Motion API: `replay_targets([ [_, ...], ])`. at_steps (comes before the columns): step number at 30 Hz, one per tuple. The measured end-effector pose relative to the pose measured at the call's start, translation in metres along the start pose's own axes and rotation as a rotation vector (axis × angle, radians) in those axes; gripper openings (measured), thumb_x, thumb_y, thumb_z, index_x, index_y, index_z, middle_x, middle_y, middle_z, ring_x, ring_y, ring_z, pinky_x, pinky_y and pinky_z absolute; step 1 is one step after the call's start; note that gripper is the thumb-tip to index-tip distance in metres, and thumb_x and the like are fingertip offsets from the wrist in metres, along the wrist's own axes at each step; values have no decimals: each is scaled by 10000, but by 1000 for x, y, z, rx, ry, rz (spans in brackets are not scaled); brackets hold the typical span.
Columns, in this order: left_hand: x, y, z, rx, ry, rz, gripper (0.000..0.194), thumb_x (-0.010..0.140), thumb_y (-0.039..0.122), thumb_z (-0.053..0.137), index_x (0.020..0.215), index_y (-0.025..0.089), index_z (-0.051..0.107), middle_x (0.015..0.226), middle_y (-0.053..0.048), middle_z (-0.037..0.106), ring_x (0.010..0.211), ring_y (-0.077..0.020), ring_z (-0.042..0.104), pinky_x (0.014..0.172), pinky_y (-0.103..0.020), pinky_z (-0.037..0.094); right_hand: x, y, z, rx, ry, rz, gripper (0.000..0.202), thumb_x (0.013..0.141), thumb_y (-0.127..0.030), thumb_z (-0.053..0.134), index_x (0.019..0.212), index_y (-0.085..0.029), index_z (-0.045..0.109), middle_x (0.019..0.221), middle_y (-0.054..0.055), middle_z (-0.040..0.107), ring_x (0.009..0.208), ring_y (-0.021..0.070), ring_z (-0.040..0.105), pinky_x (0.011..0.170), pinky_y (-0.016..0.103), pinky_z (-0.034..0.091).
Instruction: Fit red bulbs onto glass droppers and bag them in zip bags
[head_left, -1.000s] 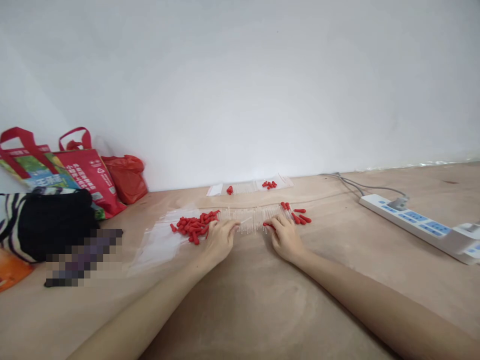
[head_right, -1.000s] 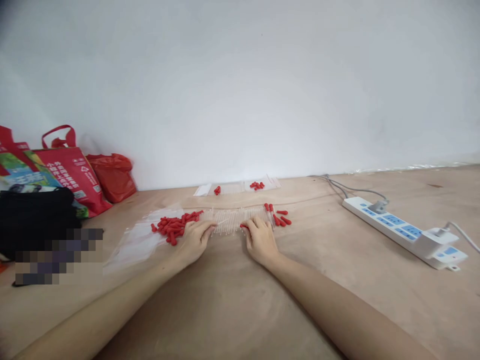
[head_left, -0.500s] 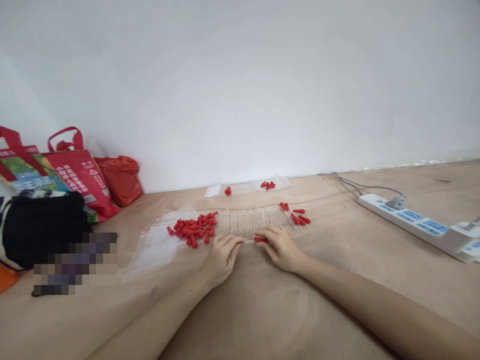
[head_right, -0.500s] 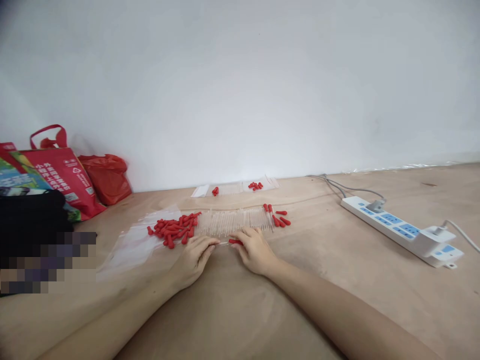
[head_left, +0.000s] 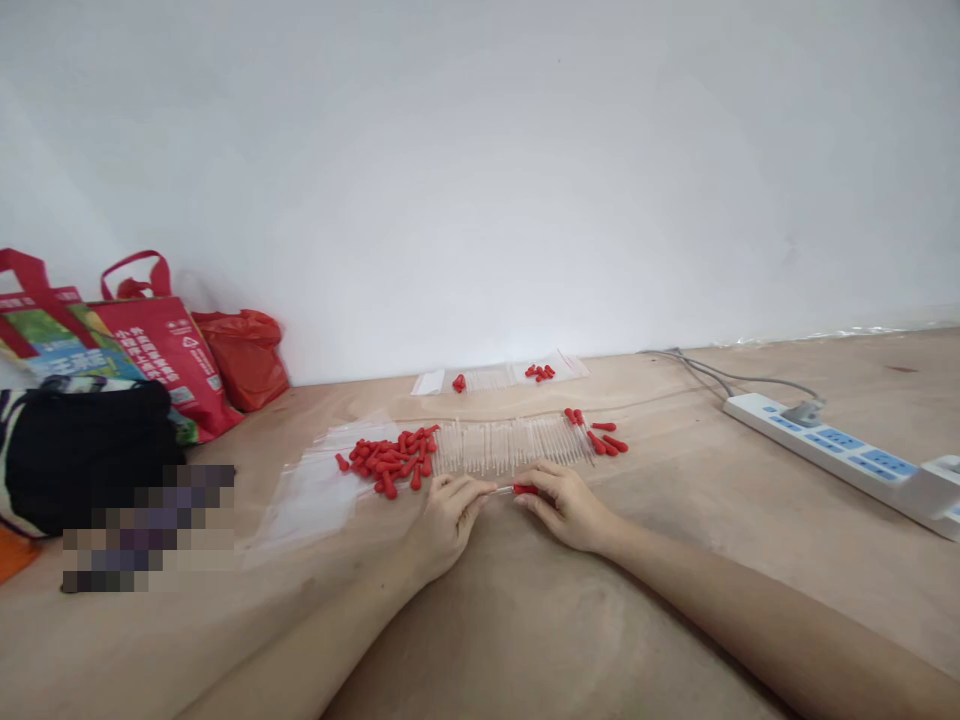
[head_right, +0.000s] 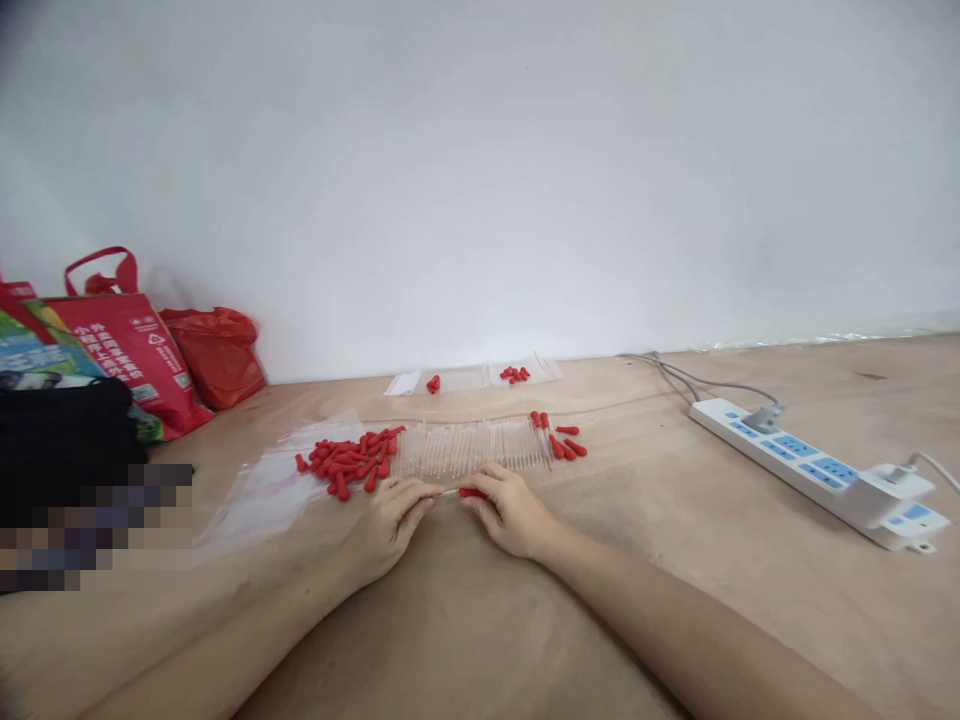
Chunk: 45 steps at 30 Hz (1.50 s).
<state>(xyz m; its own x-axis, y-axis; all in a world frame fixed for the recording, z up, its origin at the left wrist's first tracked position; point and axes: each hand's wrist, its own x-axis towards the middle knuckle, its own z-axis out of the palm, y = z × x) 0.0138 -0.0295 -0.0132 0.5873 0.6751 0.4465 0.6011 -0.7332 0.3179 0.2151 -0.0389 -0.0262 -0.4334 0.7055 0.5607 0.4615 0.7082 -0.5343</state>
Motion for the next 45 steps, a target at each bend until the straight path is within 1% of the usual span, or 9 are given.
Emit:
replay_targets([
  [8,-1,0,-1,-105,64,108,241,859,196,370,947,201,595,790,-36,651,716,-144,575,689,-277,418,1,-4,-1,67,-14,16,186,830,-227,438,896,-194,608,809,39,624,779,135,575,719,261,458],
  [11,-1,-1,1,-119,45,116,247,859,183,366,941,201,598,813,-40,655,722,-142,583,687,-274,427,0,-5,-1,57,-6,-7,193,836,-235,428,878,-178,607,807,46,626,752,128,574,697,248,458],
  [19,-3,-4,2,-71,18,171,260,854,157,361,954,190,599,812,-51,661,717,-150,592,667,-281,430,-4,1,2,-48,-18,-81,188,836,-252,436,845,-167,604,770,52,610,720,134,551,676,247,447],
  [28,-3,-2,8,-22,96,285,232,840,102,380,923,164,588,783,-52,664,660,-147,581,618,-278,426,-3,0,2,-149,-61,-183,185,841,-238,421,858,-141,577,753,66,579,706,142,510,655,260,419],
  [33,-4,2,7,3,83,271,224,841,108,380,898,169,587,792,-43,667,659,-149,576,623,-280,428,0,-1,3,-226,-107,-210,147,828,-225,446,859,-160,574,771,52,600,737,148,524,697,297,378],
  [36,-3,1,5,6,118,204,194,844,147,407,933,162,579,817,-45,662,714,-154,575,664,-282,431,1,1,2,-210,-47,-155,138,824,-227,459,883,-176,573,791,41,613,744,142,535,697,293,363],
  [38,-3,-2,3,36,149,152,178,845,201,435,935,154,581,761,-41,653,693,-157,566,665,-289,422,1,3,1,-201,-4,-119,134,821,-237,468,878,-183,578,800,41,619,743,142,536,693,292,358],
  [41,-2,-6,0,88,141,140,192,851,248,437,813,167,607,638,-13,622,603,-143,531,642,-291,393,1,3,-1,-209,-10,-107,132,811,-268,491,835,-183,589,762,37,618,729,146,527,697,299,354],
  [45,-3,-5,0,117,134,177,261,865,228,403,708,172,604,587,0,605,544,-122,487,636,-288,356,1,2,0,-197,-68,-155,135,815,-255,478,820,-173,585,745,34,609,725,142,516,693,297,350],
])
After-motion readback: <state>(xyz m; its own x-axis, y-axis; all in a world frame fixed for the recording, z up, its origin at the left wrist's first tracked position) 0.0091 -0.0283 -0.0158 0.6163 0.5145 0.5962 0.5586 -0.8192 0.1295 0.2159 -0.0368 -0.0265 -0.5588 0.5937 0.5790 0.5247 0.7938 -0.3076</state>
